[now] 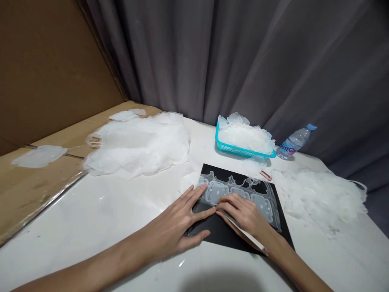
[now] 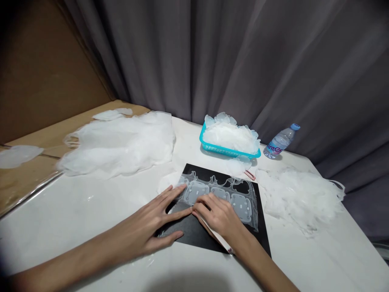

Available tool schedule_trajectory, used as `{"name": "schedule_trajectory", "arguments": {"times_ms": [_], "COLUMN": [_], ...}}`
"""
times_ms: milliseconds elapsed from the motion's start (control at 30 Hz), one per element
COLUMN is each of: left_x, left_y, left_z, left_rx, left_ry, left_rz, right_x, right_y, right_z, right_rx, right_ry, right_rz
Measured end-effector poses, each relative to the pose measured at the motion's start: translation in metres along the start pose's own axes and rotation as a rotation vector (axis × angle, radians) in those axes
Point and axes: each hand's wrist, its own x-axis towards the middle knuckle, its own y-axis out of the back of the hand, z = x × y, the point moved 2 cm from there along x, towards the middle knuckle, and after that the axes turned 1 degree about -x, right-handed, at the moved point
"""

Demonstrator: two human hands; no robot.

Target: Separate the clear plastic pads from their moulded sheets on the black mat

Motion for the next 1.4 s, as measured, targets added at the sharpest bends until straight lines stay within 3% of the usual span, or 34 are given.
{"name": "schedule_trajectory", "arguments": {"times_ms": [133, 233, 300, 433, 533, 600, 700, 800, 933, 1033, 1133, 1267, 1333, 1400], "left_x": [0.002, 0.003, 0.004, 0.006, 0.007, 0.007, 0.009, 0.019, 0.049, 0.072, 0.081, 0.076, 0.072, 0.069], "left_y": [0.001, 0.002, 0.003, 0.004, 0.006, 0.007, 0.012, 0.023, 0.037, 0.031, 0.019, 0.01, 0.008, 0.006], "left_z": [0.001, 0.0, 0.0, -0.001, 0.0, 0.001, 0.0, -0.006, -0.019, -0.029, -0.035, -0.037, -0.035, -0.035], "left_rx": [-0.016, -0.04, -0.061, -0.077, -0.072, -0.053, -0.02, -0.067, -0.388, -0.728, -0.871, -0.897, -0.88, -0.842], "left_ry": [0.012, 0.025, 0.034, 0.077, 0.068, 0.056, 0.077, 0.206, 0.406, 0.486, 0.465, 0.445, 0.418, 0.402], "left_rz": [-0.051, -0.076, -0.082, -0.098, -0.097, -0.094, -0.116, -0.063, 0.084, -0.104, -0.219, -0.185, -0.157, -0.126], "right_x": [-0.009, -0.006, 0.006, 0.035, 0.036, 0.031, 0.028, 0.032, 0.036, 0.033, 0.028, 0.027, 0.029, 0.032], "right_y": [-0.009, -0.007, 0.001, 0.027, 0.049, 0.06, 0.065, 0.058, 0.043, 0.038, 0.044, 0.054, 0.049, 0.036], "right_z": [0.001, 0.002, 0.008, 0.046, 0.083, 0.095, 0.084, 0.048, 0.007, -0.006, 0.001, 0.031, 0.043, 0.047], "right_rx": [-0.161, -0.129, -0.042, 0.148, 0.232, 0.316, 0.42, 0.484, 0.579, 0.67, 0.742, 0.604, 0.508, 0.464], "right_ry": [0.022, 0.041, -0.027, -0.373, -0.716, -0.816, -0.77, -0.628, -0.495, -0.357, -0.273, -0.297, -0.307, -0.307], "right_rz": [-0.032, -0.08, -0.016, 0.292, 0.507, 0.559, 0.503, 0.413, 0.347, 0.191, 0.011, 0.118, 0.161, 0.102]}}
